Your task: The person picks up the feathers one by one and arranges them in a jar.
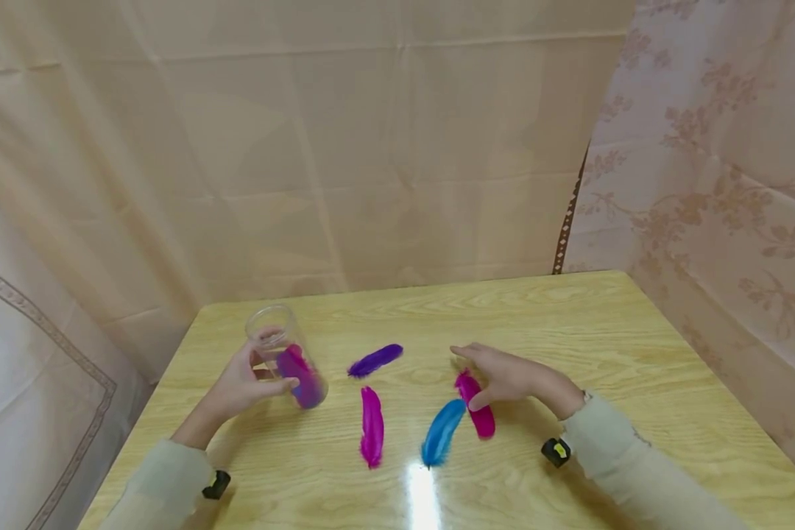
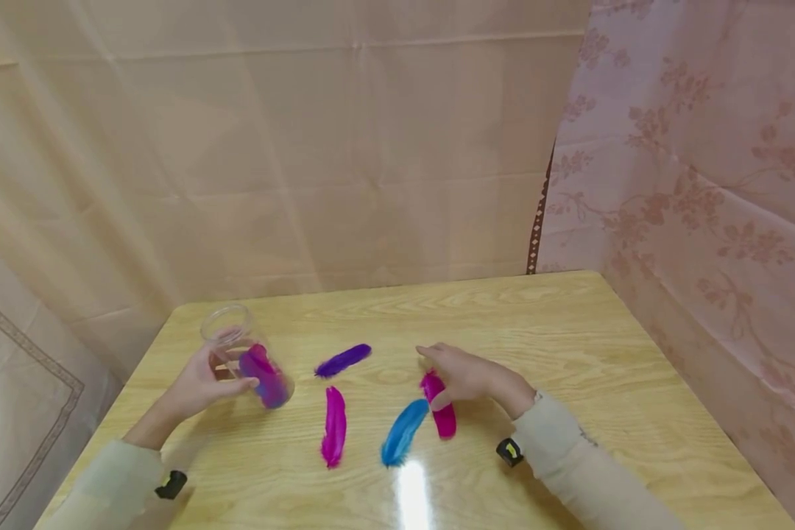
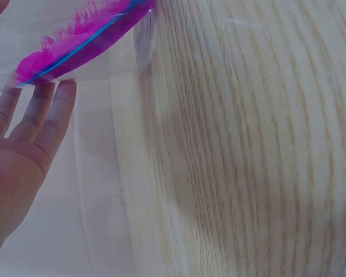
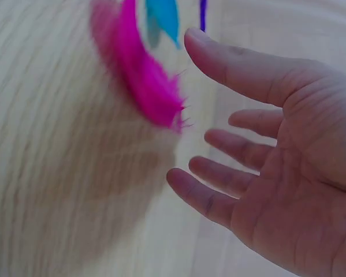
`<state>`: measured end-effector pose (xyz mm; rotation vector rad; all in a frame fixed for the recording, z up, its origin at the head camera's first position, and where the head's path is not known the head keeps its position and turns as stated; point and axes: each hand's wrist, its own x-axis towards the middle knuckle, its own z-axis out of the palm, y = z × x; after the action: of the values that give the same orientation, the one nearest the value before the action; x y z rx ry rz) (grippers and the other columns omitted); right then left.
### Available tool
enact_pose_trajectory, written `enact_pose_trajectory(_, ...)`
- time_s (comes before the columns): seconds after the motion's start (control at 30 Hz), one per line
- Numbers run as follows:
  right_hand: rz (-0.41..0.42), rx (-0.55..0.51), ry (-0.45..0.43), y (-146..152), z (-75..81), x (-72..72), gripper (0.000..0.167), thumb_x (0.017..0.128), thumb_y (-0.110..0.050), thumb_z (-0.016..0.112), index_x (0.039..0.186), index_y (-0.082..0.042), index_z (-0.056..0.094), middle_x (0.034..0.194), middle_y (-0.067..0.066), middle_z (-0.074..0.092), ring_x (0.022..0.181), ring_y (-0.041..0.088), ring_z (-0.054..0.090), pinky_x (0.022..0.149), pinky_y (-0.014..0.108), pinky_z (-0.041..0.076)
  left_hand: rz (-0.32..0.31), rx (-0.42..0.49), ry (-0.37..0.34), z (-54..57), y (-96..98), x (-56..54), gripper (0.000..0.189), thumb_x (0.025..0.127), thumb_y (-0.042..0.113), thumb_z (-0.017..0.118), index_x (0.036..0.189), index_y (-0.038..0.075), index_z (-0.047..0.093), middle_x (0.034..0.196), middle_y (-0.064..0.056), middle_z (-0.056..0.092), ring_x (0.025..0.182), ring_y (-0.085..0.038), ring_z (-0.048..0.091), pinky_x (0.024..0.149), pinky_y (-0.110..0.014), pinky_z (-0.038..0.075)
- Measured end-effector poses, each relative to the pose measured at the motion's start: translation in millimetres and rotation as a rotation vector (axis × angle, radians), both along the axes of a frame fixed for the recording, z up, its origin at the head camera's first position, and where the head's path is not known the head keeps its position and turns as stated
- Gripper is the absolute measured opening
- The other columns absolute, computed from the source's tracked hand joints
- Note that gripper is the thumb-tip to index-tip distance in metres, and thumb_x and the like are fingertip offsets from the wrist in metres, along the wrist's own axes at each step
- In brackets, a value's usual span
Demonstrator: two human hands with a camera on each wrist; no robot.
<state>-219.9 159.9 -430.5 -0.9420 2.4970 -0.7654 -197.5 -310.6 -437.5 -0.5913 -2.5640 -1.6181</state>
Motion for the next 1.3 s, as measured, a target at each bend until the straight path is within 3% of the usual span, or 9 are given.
enact_pose_trajectory(0.27, 0.027, 0.081, 0.052, -0.4, -9.7, -0.1, 0.082, 0.083, -0.010, 0.085, 0.149, 0.007, 0.040, 0.151, 0.025, 0.043, 0.137, 0.044, 0.041, 0.108, 0.054, 0.043, -0.002, -0.003, -0.008, -0.9, 0.4, 1.1, 0.078, 0.082, 0.002, 0.083, 0.146, 0.004, 0.037, 0.139, -0.023, 0.056, 0.112, -0.018, 0.061, 0.083, -0.037, 0.058)
enact_pose_trajectory(0.5, -0.035, 0.154, 0.049, -3.9, -8.4, 0.9, 0.076, 0.082, -0.015, 0.087, 0.147, -0.002, 0.049, 0.156, 0.022, 0.038, 0.144, 0.046, 0.030, 0.110, 0.059, 0.039, 0.006, -0.011, -0.013, 1.0, 1.7, 1.6, 0.079, 0.082, 0.002, 0.084, 0.146, 0.003, 0.037, 0.138, -0.023, 0.057, 0.112, -0.017, 0.060, 0.082, -0.037, 0.058)
enact_pose_trajectory(1.3, -0.024, 0.091, 0.061, -5.5, -9.7, -0.6, 0.046, 0.079, -0.012, 0.088, 0.119, -0.013, 0.064, 0.153, 0.026, 0.041, 0.140, 0.048, 0.033, 0.107, 0.063, 0.040, -0.001, -0.004, 0.008, 1.4, -1.5, 3.1, 0.078, 0.082, 0.002, 0.083, 0.146, 0.002, 0.037, 0.142, -0.023, 0.053, 0.114, -0.008, 0.059, 0.081, -0.037, 0.059)
